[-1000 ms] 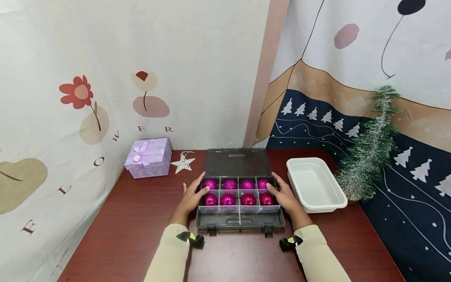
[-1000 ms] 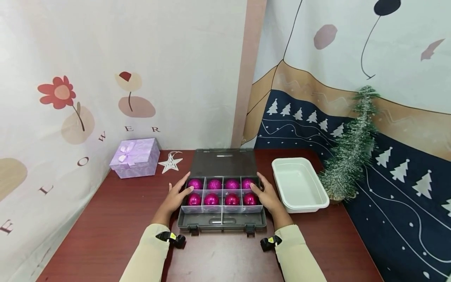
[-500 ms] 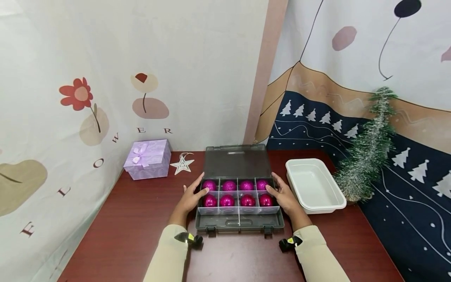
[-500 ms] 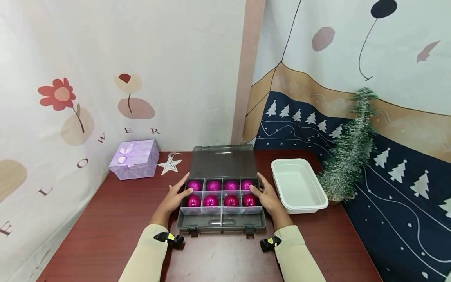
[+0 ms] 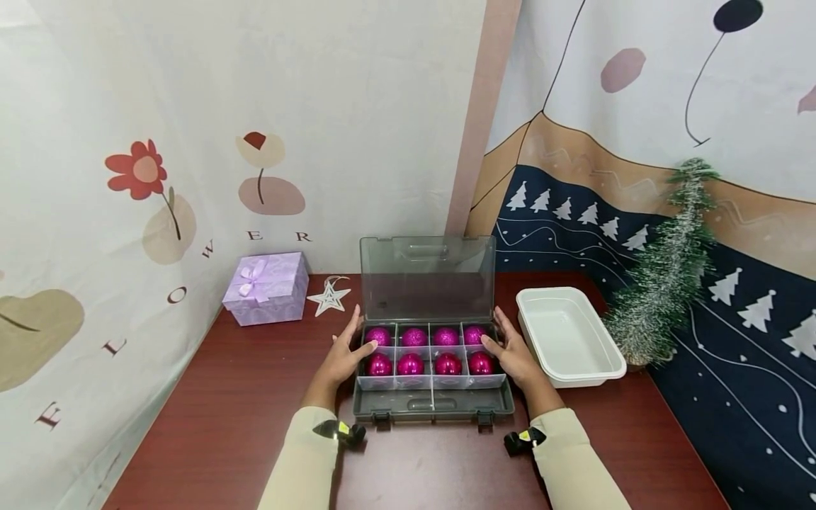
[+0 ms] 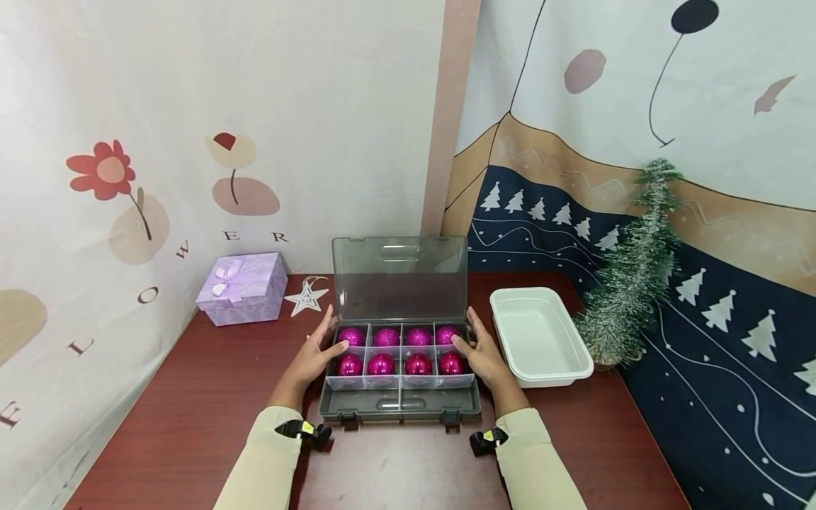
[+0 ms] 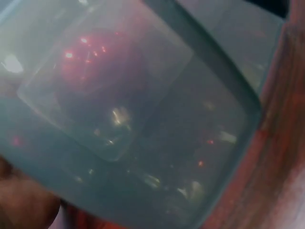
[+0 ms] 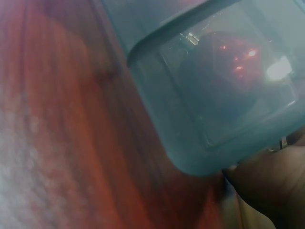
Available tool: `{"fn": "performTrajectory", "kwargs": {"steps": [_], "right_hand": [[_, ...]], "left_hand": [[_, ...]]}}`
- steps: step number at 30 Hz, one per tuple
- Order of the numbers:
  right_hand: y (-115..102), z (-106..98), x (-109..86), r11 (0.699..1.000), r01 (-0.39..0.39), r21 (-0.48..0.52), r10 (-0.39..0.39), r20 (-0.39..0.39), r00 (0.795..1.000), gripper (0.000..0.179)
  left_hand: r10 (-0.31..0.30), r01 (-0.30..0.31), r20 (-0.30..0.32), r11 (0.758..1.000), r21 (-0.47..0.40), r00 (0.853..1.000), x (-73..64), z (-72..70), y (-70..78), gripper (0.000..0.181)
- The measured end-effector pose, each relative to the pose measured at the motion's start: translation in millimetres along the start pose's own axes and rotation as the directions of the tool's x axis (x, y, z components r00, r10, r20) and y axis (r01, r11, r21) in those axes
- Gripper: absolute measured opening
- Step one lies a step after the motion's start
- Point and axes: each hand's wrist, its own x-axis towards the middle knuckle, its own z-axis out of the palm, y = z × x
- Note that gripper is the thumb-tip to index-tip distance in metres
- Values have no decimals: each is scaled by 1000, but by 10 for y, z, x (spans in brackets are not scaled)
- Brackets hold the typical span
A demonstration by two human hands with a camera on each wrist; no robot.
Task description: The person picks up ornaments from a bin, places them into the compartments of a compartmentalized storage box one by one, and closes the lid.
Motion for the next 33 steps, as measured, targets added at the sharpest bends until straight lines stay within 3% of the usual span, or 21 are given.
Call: {"fn": "performTrajectory", "kwargs": {"steps": [9,17,23,28,33], "right_hand": [[-49,13,-24,991,16,-132,-20,-34,999,86],[-77,31,-33,989,35,-147,-45,-70,997,81],[-151,33,-64,990,14,-138,-26,-83,996,81],[-330,31,-94,992,10,-123,-21,-92,996,81],[-508,8,-145,989,43,-139,-56,-94,994,83]], "left_hand": [[-4,4,-8,1000,0,1000,-2,1,3,95],[4,-4,-21,1000,-13,1000,-28,8,36,92],[44,-42,-60,999,30,997,-41,22,87,91],[79,-62,-127,990,130,989,-61,18,251,90],[54,-20,-182,982,186,982,-103,6,512,95]]}}
